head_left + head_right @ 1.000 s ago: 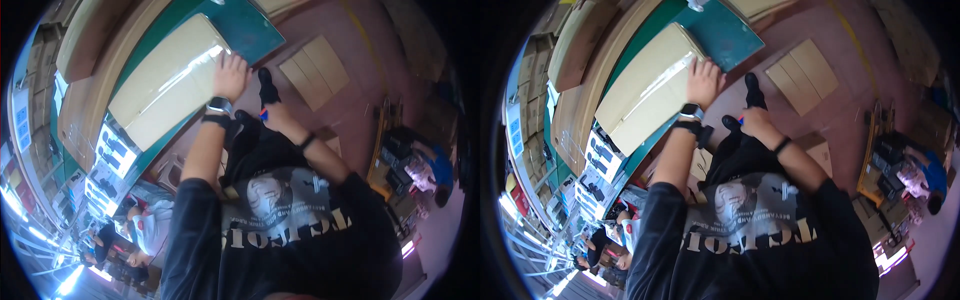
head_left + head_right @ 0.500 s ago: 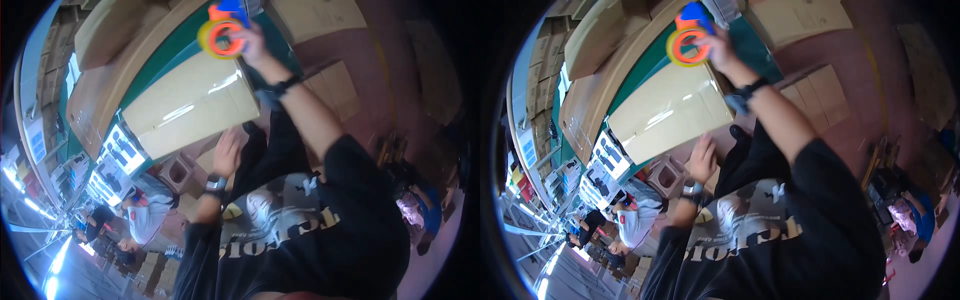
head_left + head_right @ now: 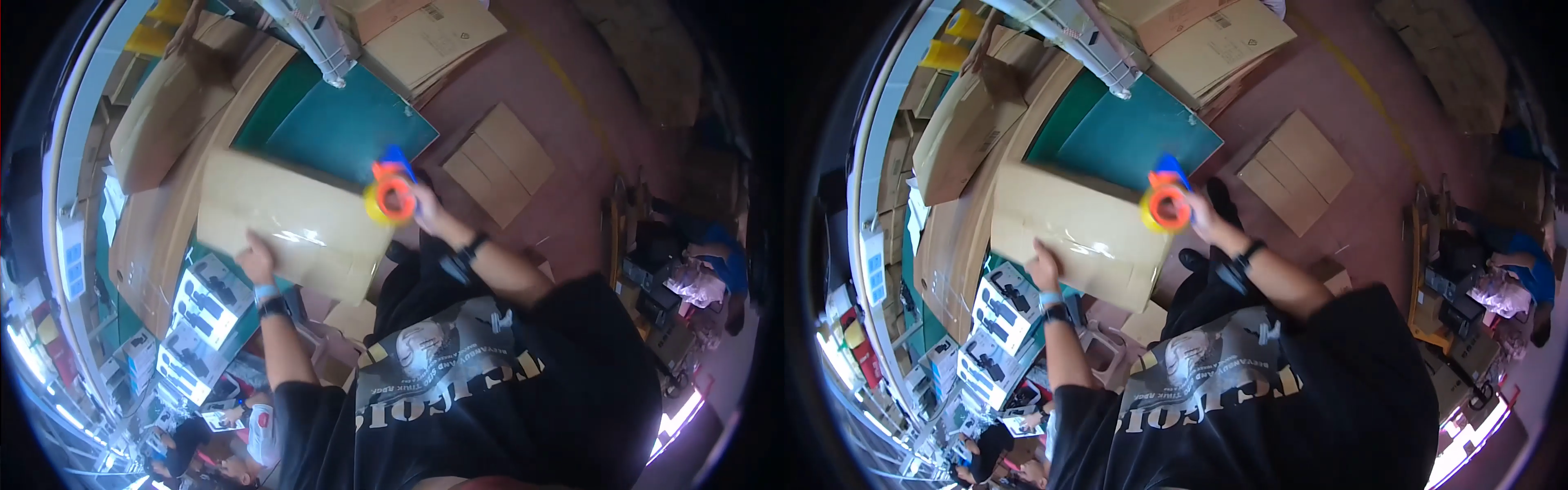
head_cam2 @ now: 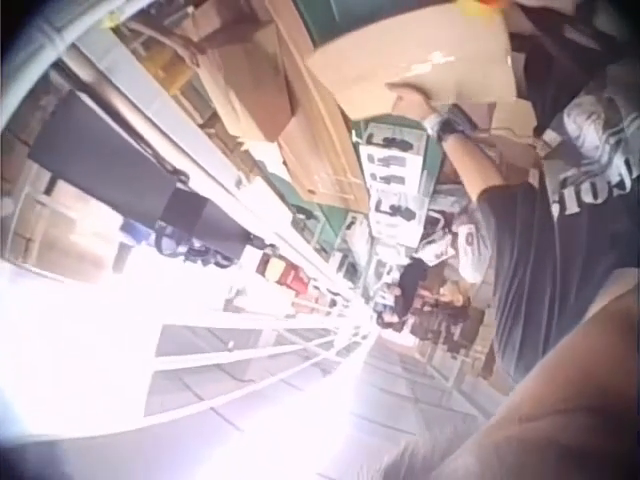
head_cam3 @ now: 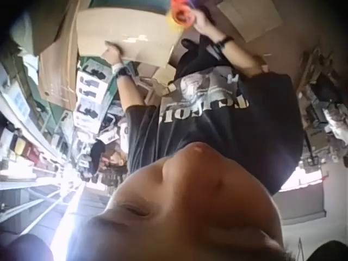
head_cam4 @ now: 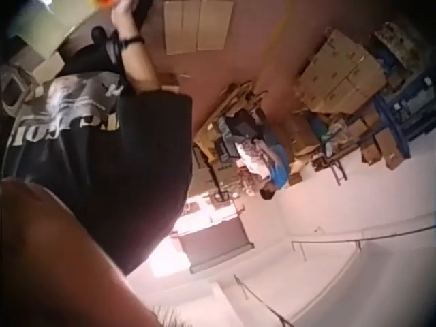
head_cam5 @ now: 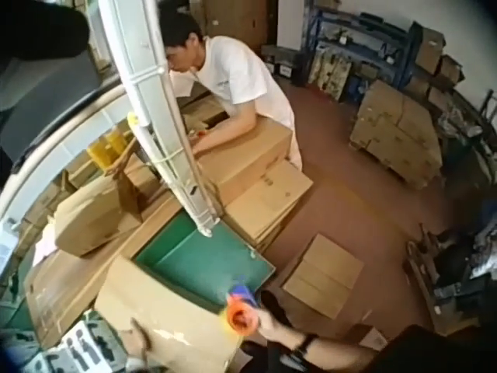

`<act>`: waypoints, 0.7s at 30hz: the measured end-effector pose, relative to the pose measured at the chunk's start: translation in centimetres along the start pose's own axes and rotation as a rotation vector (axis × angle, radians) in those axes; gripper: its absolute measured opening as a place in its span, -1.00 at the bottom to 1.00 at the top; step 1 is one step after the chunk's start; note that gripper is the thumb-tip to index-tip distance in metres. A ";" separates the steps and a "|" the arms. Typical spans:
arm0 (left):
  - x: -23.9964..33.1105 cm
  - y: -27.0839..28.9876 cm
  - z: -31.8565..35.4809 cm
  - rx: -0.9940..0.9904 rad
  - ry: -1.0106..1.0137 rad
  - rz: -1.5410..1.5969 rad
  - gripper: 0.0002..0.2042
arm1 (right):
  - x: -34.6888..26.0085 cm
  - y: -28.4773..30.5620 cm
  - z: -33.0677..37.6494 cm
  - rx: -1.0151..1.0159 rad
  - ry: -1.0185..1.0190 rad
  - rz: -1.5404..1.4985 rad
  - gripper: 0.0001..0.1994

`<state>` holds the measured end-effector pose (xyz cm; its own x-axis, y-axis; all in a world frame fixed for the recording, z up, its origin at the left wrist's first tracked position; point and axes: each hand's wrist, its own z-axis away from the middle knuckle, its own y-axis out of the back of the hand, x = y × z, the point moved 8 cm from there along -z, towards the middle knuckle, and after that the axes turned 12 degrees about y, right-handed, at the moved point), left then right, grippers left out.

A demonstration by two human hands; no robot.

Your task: The person places several small boxes into a larger cardboard box, closes the flaps, and seals the seams with a tape dispenser before repeating the process with a second box.

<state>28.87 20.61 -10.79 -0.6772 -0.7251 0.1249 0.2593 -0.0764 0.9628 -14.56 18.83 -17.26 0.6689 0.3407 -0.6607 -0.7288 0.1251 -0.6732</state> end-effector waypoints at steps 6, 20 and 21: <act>20.4 -1.5 5.5 0.334 -0.234 -0.094 -0.12 | -3.9 -0.8 13.6 -0.384 -0.193 0.168 -0.35; 25.2 0.3 13.3 0.151 -0.377 0.124 -0.16 | -19.0 -15.6 -24.8 -0.709 0.089 1.370 -0.40; 25.2 0.6 13.7 0.156 -0.392 0.120 -0.17 | -18.1 -16.0 -25.4 -0.735 0.088 1.411 -0.42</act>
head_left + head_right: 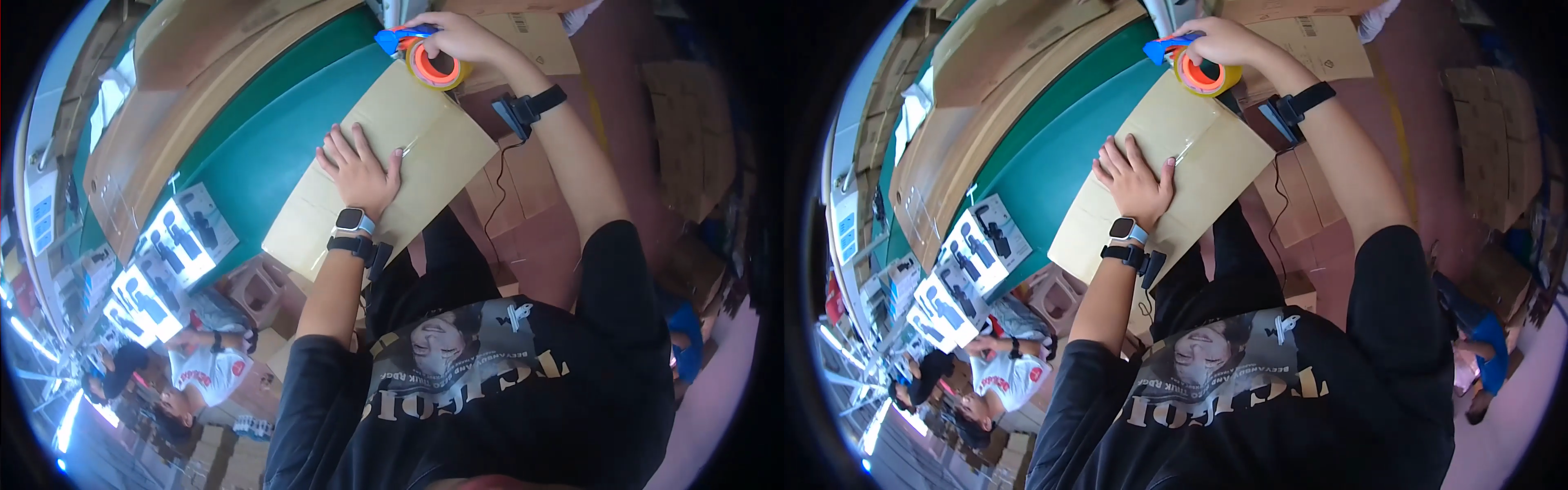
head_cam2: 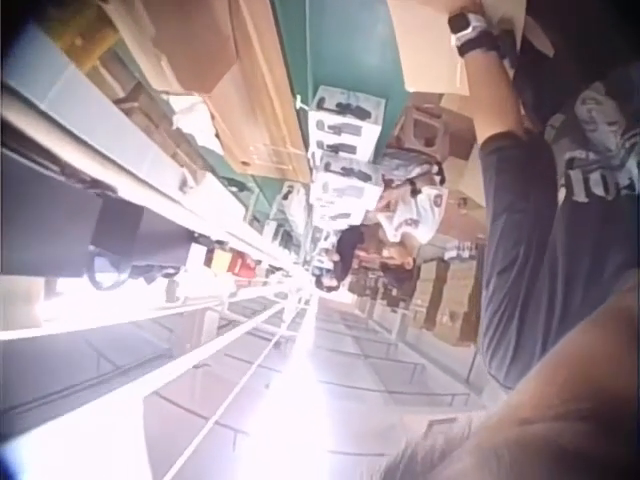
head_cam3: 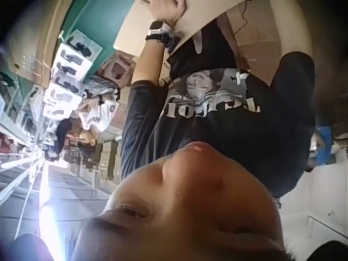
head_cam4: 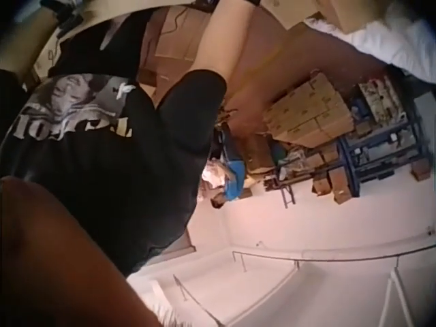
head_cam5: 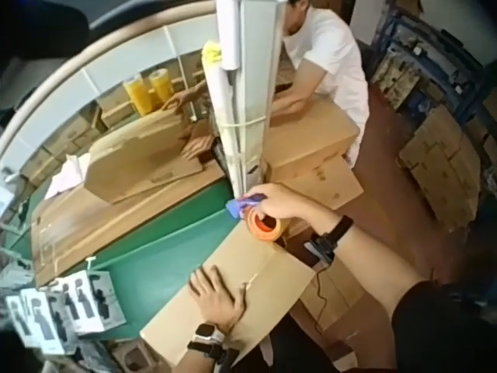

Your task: The person places several small boxes into a larger cardboard box, closes the flaps, and seals the seams with a tape dispenser before repeating the process with a second box.

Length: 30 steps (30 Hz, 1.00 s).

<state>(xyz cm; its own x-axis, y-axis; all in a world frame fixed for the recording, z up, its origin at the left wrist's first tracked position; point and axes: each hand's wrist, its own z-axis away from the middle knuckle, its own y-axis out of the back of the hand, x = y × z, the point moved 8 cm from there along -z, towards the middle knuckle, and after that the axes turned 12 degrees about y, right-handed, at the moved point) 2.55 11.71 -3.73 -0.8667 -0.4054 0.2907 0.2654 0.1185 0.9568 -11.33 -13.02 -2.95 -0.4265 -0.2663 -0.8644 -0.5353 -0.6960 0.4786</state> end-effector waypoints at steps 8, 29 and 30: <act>-0.3 0.6 -0.5 -0.008 0.037 -0.018 -0.18 | -1.2 -1.9 -6.9 -0.617 -0.030 0.296 -0.61; 13.3 -2.4 1.7 -0.280 -0.597 0.267 -0.34 | 3.4 0.1 27.1 0.003 -0.231 0.098 -0.53; 16.9 -2.5 2.9 -0.422 -0.735 0.322 -0.40 | 2.5 0.1 26.4 -0.025 -0.263 0.136 -0.57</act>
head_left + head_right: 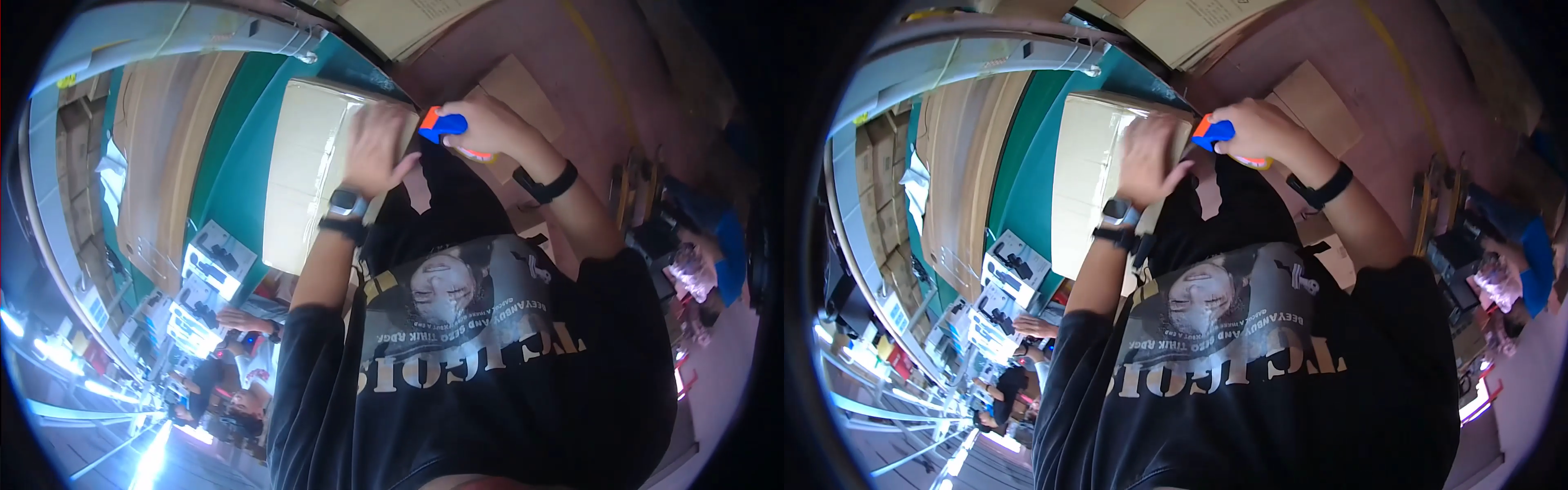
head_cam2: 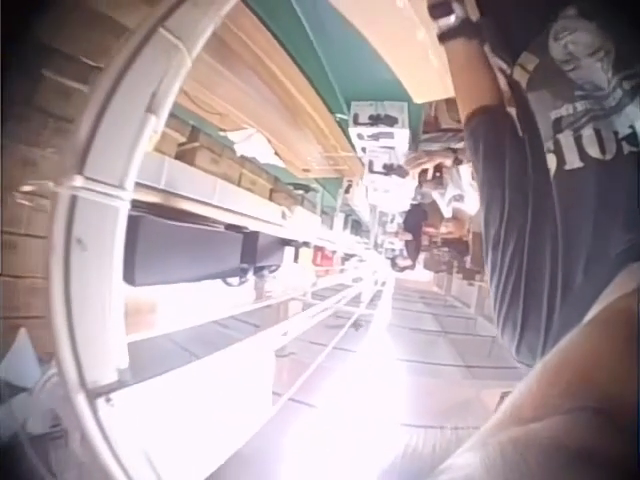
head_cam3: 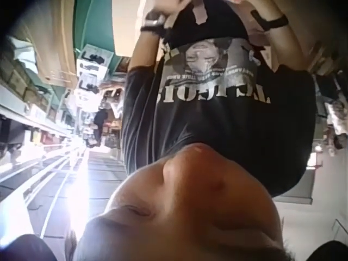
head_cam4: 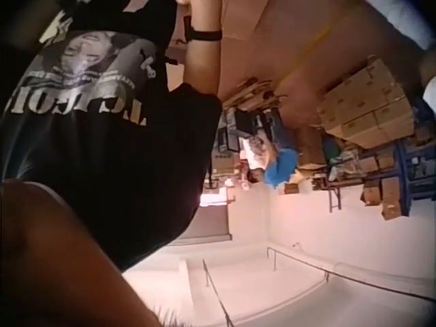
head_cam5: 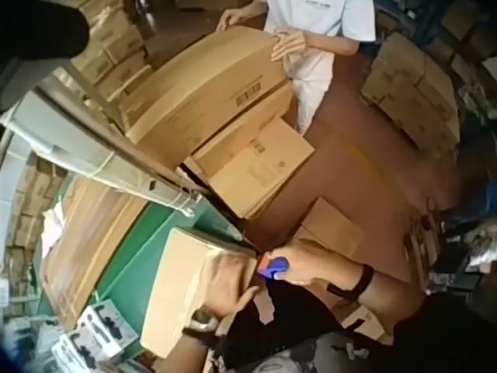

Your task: The person places several small boxes into a larger cardboard box, closes the flaps, and seals the seams with a tape dispenser before repeating the process with a second box.

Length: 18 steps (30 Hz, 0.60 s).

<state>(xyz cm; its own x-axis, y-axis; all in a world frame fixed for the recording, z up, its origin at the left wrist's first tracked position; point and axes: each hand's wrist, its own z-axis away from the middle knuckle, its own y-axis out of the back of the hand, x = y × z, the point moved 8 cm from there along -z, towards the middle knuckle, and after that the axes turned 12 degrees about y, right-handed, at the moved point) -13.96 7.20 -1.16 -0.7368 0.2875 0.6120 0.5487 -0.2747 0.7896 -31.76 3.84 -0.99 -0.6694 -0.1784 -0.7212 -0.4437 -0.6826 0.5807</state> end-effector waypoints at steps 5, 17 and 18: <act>-0.9 -3.5 -1.5 -0.187 -0.077 -0.281 -0.45 | -4.1 -2.6 -2.5 -0.006 -0.007 0.331 -0.73; 1.0 1.7 -3.1 -0.048 -0.376 -0.196 -0.62 | 16.6 -11.2 20.2 0.208 -0.461 -0.179 -0.56; -2.9 4.2 -4.4 0.144 -0.202 -0.243 -0.60 | 16.1 -11.0 20.1 0.202 -0.440 -0.174 -0.56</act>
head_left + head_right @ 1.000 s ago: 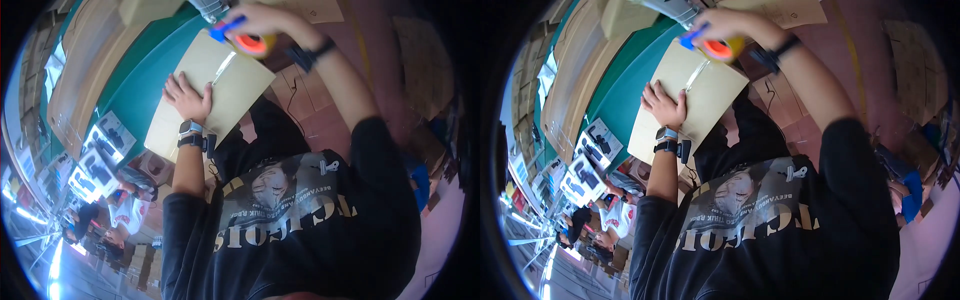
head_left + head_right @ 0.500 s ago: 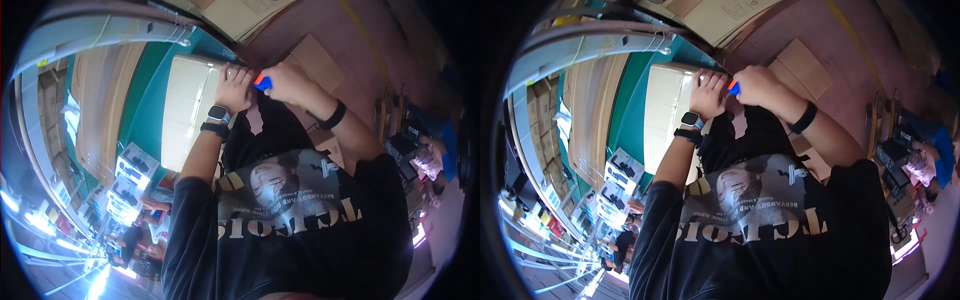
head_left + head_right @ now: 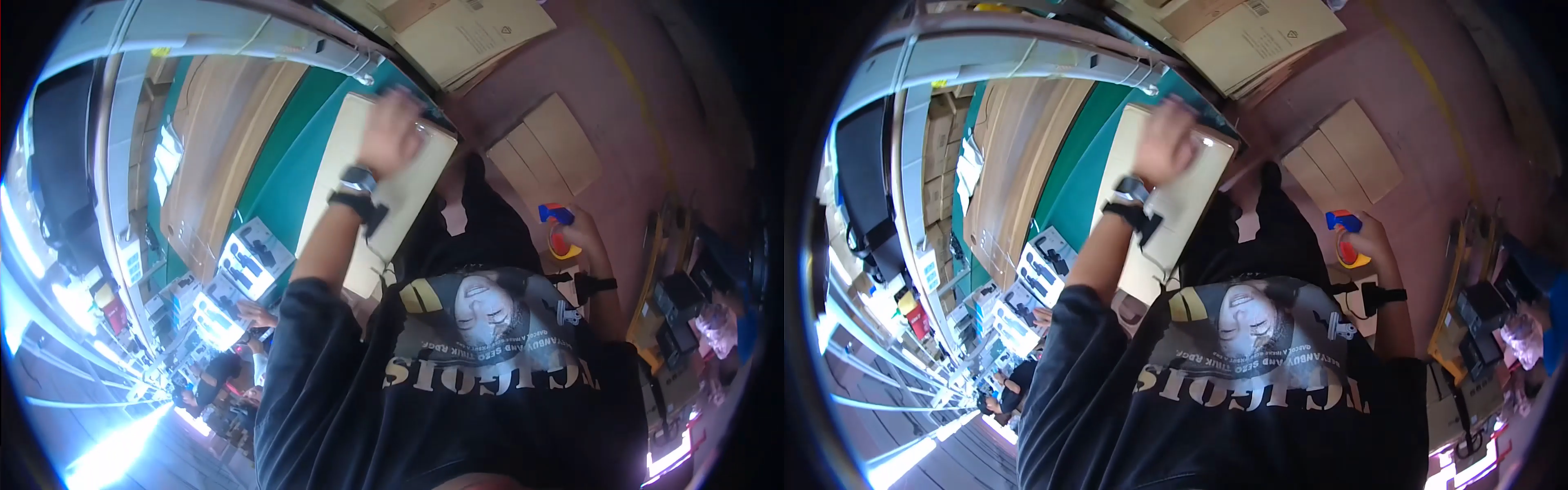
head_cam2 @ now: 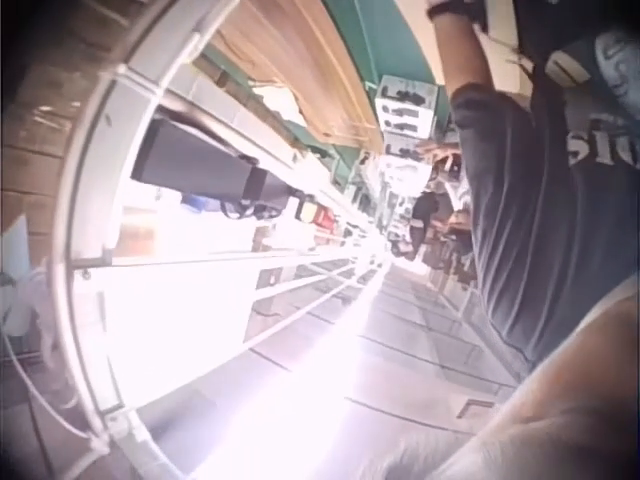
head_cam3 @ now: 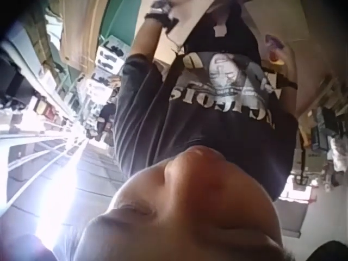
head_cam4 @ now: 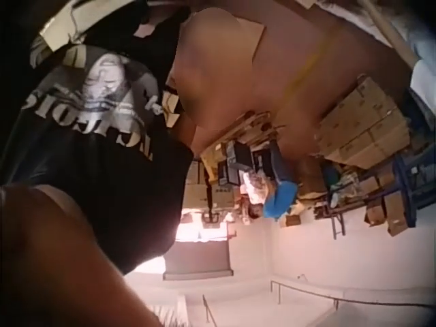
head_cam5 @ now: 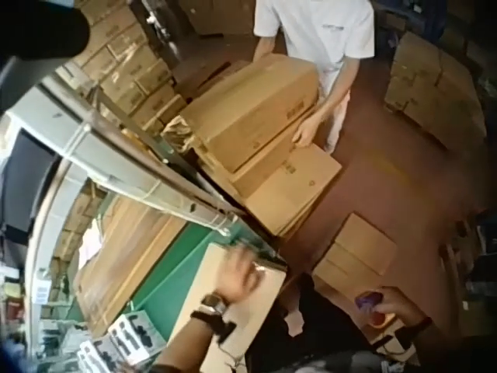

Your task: The person places several small boxes into a larger cardboard box, closes the flaps, and seals the seams with a tape dispenser before repeating the process with a second box.

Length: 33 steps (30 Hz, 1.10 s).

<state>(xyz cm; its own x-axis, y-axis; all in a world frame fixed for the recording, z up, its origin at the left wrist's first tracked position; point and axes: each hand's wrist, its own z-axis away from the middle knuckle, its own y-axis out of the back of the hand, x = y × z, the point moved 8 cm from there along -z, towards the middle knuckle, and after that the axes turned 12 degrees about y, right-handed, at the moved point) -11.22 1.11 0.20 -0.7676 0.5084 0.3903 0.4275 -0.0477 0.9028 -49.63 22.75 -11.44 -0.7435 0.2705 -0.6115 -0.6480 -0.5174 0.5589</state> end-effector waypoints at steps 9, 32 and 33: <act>-12.4 0.8 3.0 0.015 0.566 -0.037 -0.28 | -13.2 2.2 -6.7 -0.046 0.224 -0.688 -0.52; -13.0 6.1 45.0 0.399 1.759 -0.050 -0.58 | -31.9 -7.1 -19.2 -0.056 0.549 -0.164 -0.52; -14.9 6.0 47.1 0.463 1.223 -0.145 -0.70 | -34.8 -9.4 -18.9 -0.132 0.608 -0.287 -0.53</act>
<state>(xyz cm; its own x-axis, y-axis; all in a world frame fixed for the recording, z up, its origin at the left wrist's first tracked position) 25.27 33.76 -8.70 -0.6490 -0.6296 0.4271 0.2408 0.3626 0.9003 -14.55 2.89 -5.98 -0.2959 -0.0722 -0.9525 -0.7512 -0.5984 0.2787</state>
